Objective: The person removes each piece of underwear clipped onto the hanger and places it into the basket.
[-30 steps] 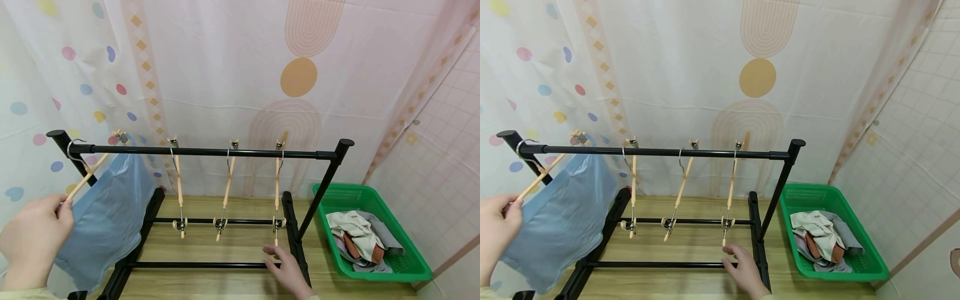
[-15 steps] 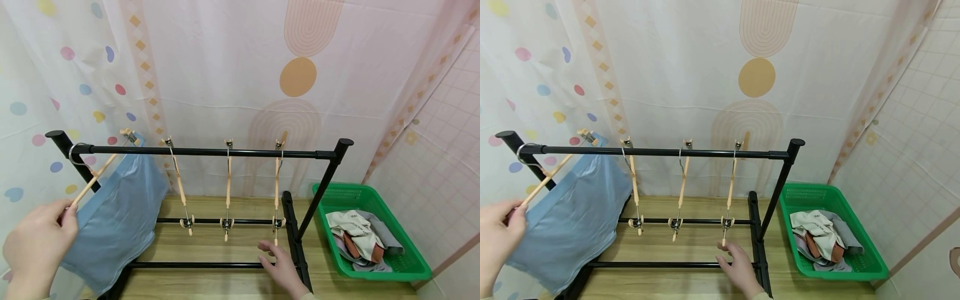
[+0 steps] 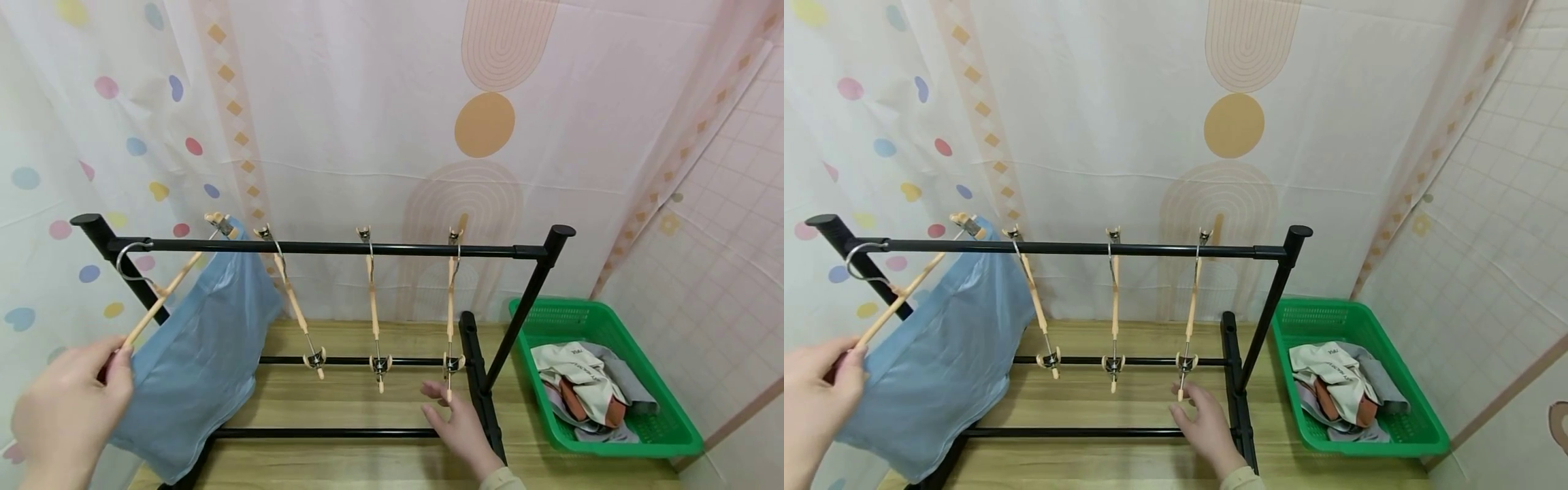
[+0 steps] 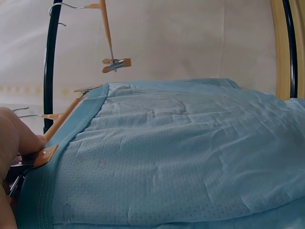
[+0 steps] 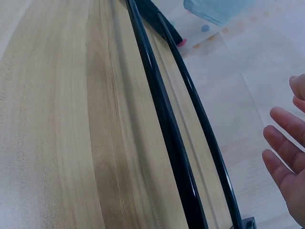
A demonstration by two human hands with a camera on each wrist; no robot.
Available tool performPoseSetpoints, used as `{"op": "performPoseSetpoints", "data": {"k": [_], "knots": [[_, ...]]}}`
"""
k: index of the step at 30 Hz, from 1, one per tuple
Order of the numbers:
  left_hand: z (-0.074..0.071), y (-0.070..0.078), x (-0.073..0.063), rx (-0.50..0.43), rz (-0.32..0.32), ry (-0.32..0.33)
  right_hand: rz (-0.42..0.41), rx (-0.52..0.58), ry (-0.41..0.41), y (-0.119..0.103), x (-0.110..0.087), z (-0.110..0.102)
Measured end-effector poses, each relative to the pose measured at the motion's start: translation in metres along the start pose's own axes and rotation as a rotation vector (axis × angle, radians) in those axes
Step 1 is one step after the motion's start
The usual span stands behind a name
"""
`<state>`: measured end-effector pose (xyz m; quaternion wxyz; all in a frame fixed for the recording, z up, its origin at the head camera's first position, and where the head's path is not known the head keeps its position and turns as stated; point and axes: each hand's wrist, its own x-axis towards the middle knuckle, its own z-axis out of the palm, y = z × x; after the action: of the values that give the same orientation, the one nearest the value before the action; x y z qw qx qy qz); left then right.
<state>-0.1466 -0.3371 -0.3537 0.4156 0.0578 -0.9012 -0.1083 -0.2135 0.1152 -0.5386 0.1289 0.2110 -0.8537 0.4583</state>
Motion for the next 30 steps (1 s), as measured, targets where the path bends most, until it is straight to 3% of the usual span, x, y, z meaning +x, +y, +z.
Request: {"op": "performPoseSetpoints", "data": {"k": [8, 16, 23, 30], "knots": [[0.01, -0.004, -0.018, -0.048, 0.013, 0.082, 0.042, 0.032, -0.011, -0.003, 0.001, -0.001], [0.028, -0.007, -0.034, -0.053, 0.026, 0.121, 0.05, 0.034, 0.002, -0.001, 0.0, -0.001], [0.042, -0.007, -0.042, -0.069, 0.017, 0.056, 0.048, 0.047, 0.004, 0.001, -0.002, -0.001], [0.059, -0.005, -0.051, -0.121, 0.068, 0.044, 0.06, 0.034, -0.001, 0.001, 0.0, -0.003]]}}
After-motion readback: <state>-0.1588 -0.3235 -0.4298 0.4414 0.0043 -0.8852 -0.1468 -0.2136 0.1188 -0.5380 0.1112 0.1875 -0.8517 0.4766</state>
